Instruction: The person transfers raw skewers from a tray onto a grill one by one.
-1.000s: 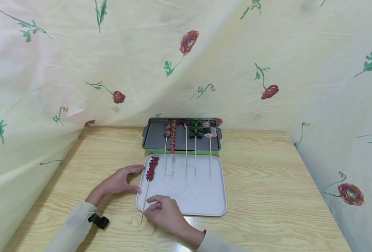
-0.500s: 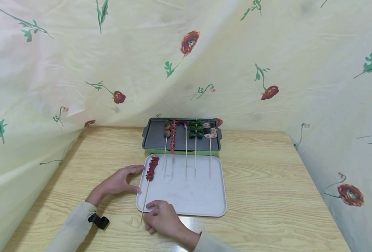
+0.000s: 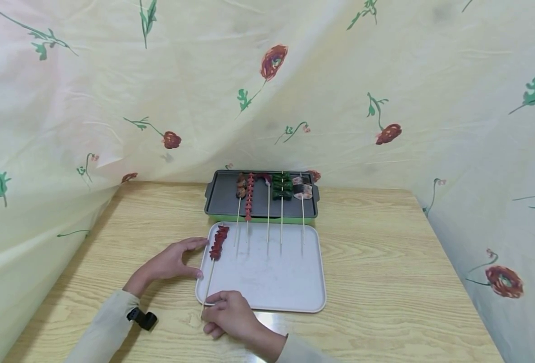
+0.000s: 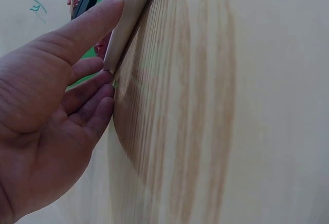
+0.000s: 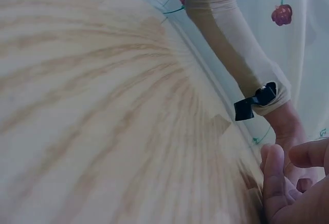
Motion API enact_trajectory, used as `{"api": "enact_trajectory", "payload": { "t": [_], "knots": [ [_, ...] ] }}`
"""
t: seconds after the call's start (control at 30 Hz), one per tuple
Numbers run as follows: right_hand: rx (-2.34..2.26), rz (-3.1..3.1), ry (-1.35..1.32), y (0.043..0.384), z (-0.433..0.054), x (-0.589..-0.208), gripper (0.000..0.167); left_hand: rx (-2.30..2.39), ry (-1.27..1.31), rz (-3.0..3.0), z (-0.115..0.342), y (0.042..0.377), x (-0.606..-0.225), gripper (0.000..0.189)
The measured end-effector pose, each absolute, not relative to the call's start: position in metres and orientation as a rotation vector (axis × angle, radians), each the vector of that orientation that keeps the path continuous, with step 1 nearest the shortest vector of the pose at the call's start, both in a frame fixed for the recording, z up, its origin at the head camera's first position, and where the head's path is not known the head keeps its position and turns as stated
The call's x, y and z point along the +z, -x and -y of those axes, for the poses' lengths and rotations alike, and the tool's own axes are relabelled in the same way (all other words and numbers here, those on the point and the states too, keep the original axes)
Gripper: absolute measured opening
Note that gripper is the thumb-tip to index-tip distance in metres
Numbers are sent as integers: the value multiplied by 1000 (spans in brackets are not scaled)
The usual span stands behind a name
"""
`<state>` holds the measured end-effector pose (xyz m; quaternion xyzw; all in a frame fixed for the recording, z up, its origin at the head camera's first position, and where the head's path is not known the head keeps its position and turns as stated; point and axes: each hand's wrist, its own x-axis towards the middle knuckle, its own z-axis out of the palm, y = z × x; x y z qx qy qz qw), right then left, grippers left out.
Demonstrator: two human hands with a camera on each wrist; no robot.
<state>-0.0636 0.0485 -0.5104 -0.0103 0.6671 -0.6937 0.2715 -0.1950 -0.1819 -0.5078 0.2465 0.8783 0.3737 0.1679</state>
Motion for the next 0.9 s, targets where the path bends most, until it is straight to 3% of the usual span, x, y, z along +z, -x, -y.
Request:
{"api": "enact_trajectory", "payload": {
  "t": [0.9],
  "knots": [
    [-1878,-1854,106,64,-65,-488,22,1046,-690,-2504,182,195,-507,95]
  ]
}}
